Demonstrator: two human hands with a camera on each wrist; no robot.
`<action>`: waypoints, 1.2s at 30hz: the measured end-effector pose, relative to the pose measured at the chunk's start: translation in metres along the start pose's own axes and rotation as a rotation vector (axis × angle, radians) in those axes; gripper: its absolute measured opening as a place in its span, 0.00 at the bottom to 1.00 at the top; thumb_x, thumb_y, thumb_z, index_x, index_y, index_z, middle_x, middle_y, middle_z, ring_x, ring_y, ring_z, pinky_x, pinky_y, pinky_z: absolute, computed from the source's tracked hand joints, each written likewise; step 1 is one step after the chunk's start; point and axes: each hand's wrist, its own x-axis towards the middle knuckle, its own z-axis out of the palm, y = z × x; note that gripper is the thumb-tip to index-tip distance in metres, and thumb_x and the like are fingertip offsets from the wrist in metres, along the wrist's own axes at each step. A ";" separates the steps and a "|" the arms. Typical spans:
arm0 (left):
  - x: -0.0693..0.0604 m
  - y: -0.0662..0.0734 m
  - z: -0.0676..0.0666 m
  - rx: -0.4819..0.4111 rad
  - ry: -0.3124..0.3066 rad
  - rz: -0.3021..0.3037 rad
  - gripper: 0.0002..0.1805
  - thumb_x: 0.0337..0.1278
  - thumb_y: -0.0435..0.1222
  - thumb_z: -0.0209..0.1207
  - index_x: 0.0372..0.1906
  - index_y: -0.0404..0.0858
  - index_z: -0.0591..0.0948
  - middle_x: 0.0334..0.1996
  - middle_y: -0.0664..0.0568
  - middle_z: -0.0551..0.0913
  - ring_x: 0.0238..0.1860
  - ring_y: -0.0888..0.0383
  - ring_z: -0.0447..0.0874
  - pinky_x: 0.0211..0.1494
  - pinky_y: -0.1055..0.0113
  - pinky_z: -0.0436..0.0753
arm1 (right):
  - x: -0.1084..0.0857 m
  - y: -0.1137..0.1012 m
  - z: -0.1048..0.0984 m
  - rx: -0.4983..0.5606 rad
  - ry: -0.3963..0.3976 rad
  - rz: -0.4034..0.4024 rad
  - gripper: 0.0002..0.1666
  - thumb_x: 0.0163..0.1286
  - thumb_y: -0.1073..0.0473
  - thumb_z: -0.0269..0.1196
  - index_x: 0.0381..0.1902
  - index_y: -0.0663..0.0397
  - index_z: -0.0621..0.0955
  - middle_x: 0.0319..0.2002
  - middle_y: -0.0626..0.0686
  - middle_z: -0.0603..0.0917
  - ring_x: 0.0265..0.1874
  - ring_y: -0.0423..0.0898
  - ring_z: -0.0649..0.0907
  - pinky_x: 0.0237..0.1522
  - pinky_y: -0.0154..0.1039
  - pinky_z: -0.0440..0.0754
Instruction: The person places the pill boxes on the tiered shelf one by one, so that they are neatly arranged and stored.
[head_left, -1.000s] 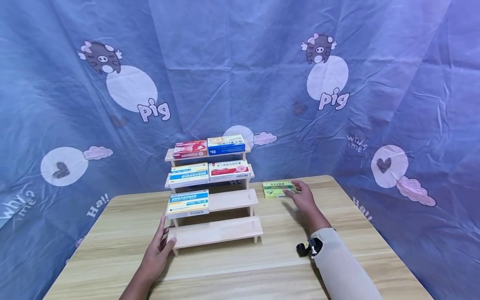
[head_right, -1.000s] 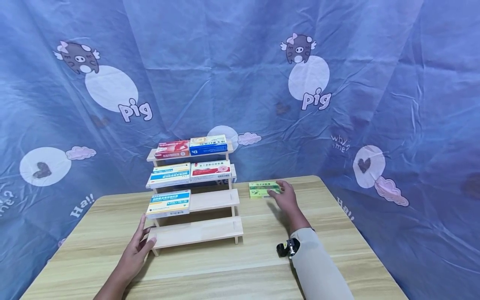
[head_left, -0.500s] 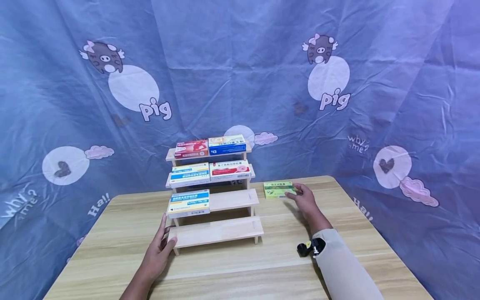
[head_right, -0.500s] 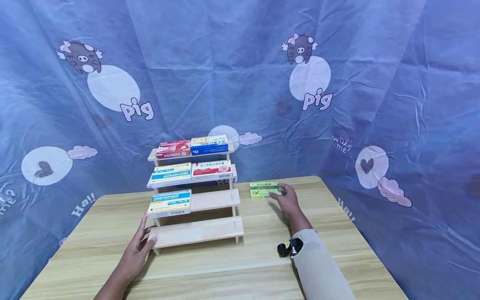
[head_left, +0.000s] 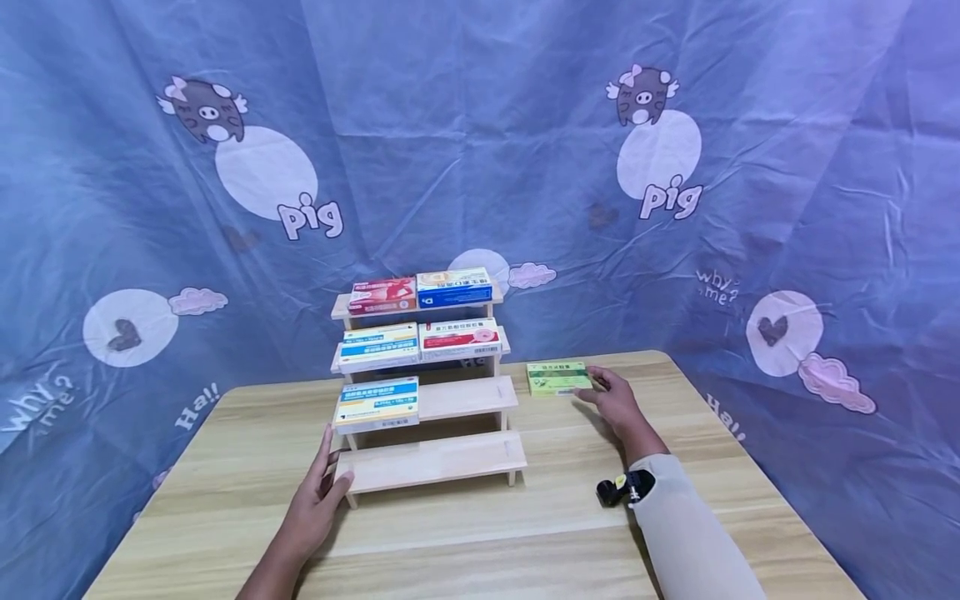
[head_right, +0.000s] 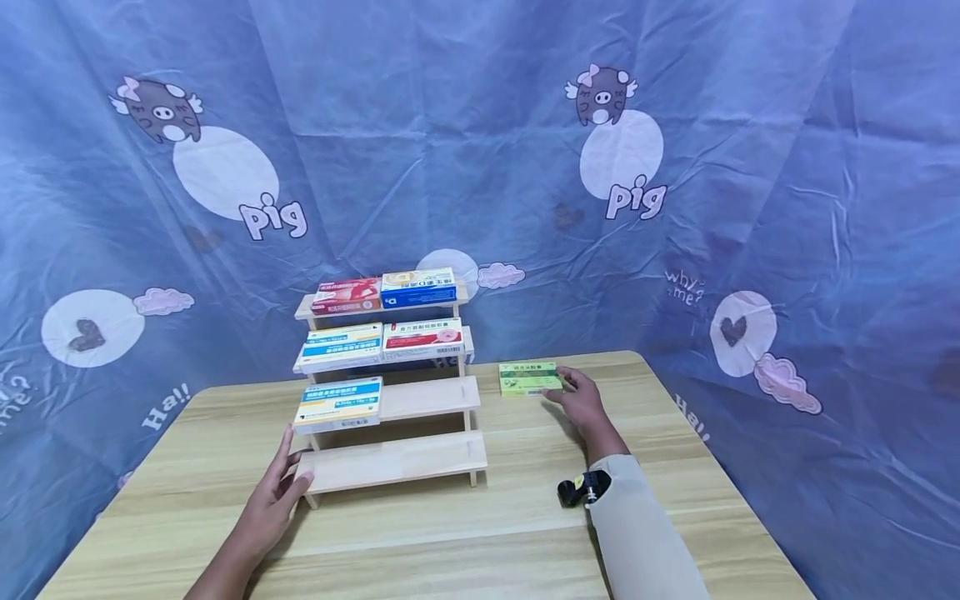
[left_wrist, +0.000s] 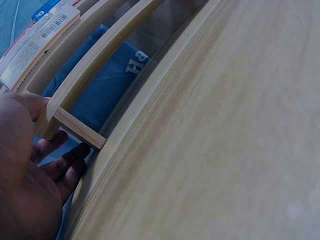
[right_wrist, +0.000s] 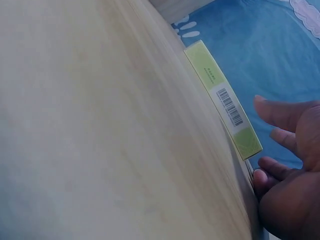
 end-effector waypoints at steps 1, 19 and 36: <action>0.000 0.000 0.000 0.000 0.000 0.000 0.49 0.88 0.46 0.55 0.90 0.58 0.33 0.88 0.29 0.50 0.87 0.28 0.53 0.85 0.32 0.58 | 0.001 0.001 0.000 -0.007 -0.003 -0.001 0.44 0.78 0.61 0.68 0.86 0.60 0.64 0.87 0.67 0.57 0.88 0.67 0.55 0.87 0.64 0.57; -0.001 0.002 -0.002 -0.005 -0.004 -0.011 0.48 0.88 0.47 0.53 0.91 0.55 0.33 0.88 0.30 0.48 0.87 0.29 0.51 0.85 0.33 0.57 | 0.013 -0.004 -0.001 -0.095 -0.088 -0.016 0.47 0.78 0.60 0.70 0.87 0.57 0.63 0.88 0.67 0.55 0.88 0.70 0.52 0.87 0.66 0.54; 0.000 0.003 -0.001 -0.007 -0.004 -0.012 0.48 0.88 0.47 0.54 0.91 0.56 0.33 0.89 0.31 0.46 0.87 0.28 0.52 0.84 0.32 0.58 | 0.031 -0.004 -0.009 -0.185 -0.144 -0.006 0.49 0.74 0.64 0.73 0.87 0.56 0.64 0.89 0.67 0.53 0.87 0.73 0.52 0.86 0.66 0.58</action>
